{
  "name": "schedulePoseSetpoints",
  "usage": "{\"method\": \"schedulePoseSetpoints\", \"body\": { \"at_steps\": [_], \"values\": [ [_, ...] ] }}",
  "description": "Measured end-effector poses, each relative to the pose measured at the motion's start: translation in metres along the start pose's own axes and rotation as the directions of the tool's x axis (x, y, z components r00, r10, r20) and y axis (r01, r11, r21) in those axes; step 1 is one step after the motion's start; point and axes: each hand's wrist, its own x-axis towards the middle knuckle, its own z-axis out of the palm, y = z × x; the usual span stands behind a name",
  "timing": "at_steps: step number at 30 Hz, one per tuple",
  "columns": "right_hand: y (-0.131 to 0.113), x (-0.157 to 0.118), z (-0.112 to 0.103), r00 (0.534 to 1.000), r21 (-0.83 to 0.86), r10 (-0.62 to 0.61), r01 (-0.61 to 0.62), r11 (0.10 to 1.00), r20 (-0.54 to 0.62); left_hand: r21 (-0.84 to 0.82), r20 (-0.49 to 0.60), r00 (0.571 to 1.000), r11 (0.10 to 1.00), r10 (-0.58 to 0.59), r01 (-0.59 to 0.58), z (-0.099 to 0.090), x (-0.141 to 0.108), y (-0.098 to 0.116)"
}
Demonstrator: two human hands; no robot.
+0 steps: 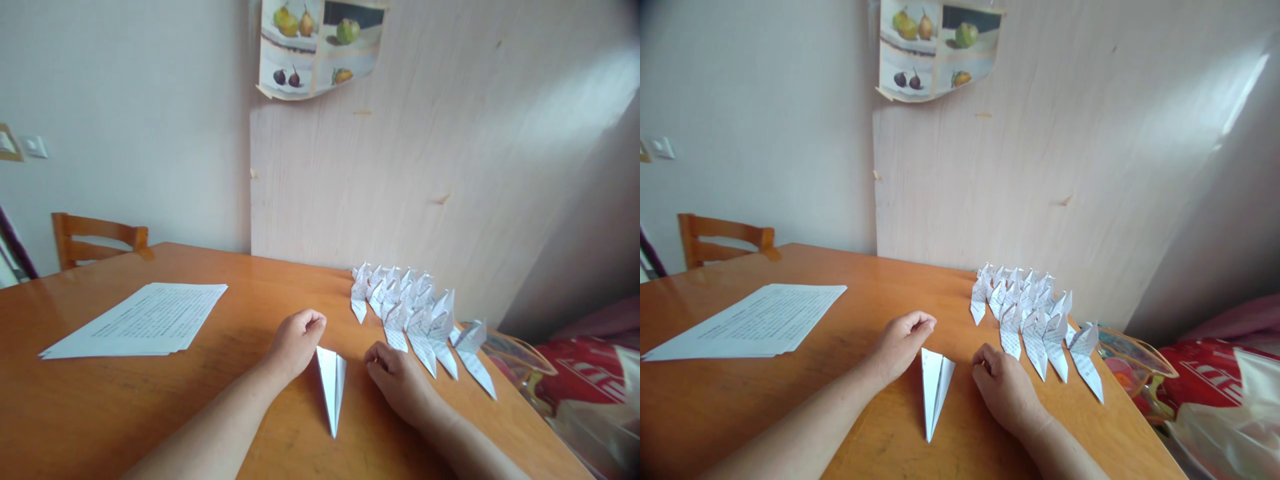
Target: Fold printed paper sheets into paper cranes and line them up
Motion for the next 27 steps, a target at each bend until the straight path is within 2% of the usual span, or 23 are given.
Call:
{"method": "schedulePoseSetpoints", "body": {
  "at_steps": [10, 27],
  "values": [
    [0.002, 0.0002, -0.0002, 1.0, -0.024, -0.006, 0.006, 1.0, 0.011, -0.079, -0.025, 0.997, 0.994, -0.072, 0.07, -0.0031, 0.0028, 0.0053],
    [-0.0004, -0.0012, -0.0019, 1.0, -0.024, -0.004, 0.005, 1.0, 0.017, -0.106, -0.01, 0.996, 0.991, -0.089, 0.088, -0.0051, 0.0061, -0.0006]
  ]
}}
